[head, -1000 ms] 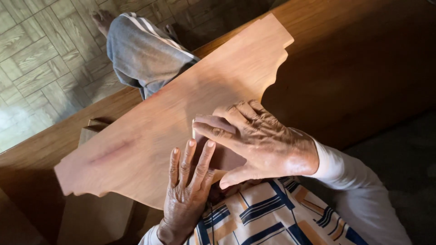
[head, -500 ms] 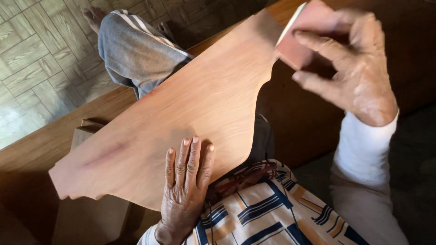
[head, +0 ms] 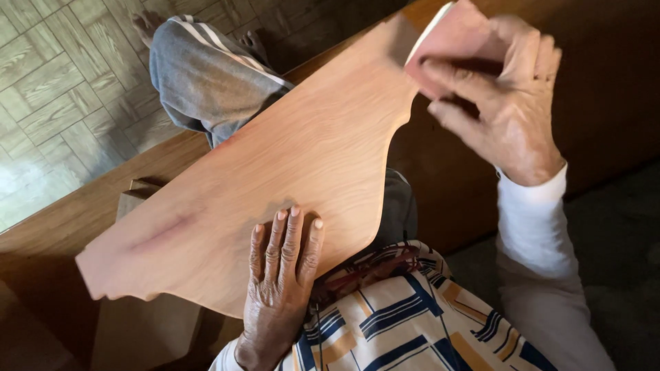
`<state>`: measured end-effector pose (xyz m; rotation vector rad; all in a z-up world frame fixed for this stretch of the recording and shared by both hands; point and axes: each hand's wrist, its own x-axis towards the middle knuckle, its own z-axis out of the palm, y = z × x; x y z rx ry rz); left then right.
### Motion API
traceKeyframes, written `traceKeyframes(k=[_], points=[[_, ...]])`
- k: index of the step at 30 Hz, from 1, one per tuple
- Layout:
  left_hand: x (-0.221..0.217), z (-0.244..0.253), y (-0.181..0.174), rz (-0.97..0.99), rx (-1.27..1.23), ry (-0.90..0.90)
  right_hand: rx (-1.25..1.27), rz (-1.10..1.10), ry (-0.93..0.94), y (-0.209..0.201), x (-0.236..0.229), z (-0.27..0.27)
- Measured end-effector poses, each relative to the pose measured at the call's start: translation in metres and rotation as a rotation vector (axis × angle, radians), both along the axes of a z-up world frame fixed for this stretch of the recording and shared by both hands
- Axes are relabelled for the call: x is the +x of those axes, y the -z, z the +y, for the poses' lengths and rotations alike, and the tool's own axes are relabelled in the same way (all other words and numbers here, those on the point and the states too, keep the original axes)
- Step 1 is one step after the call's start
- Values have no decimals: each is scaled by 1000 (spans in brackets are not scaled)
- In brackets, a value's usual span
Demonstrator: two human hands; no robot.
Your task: Sanding a shaped wooden board with sandpaper to smooth the surface.
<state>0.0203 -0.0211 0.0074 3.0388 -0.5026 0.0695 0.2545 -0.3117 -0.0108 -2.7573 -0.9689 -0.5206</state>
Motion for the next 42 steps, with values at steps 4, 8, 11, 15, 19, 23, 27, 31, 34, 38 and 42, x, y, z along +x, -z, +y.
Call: traceKeyframes(k=[4,8,11,15,19,23,27,31,34,38,42], points=[[-1,0,5,12,-52,-16,237,258,-174,7,-6,0],[0,0,2,2,-37,-10,49,48,-55,4,-1,4],[-2,1,4,16,-51,-12,66,120,-105,8,-3,1],[-3,1,6,10,-104,-21,246,339,-212,6,-3,-2],[-1,1,3,-1,-81,-22,132,200,-100,3,-1,2],[-2,2,3,-2,-118,-28,235,415,-244,12,0,-11],[-2,2,4,5,-108,-22,132,153,-68,-3,0,3],[-3,2,3,12,-116,-27,157,244,-149,-1,-1,0],[-2,1,4,5,-109,-28,128,227,-129,-7,0,2],[-3,3,4,20,-109,-18,34,140,-109,-8,0,1],[-1,2,2,15,-152,-26,99,286,-215,2,1,-9]])
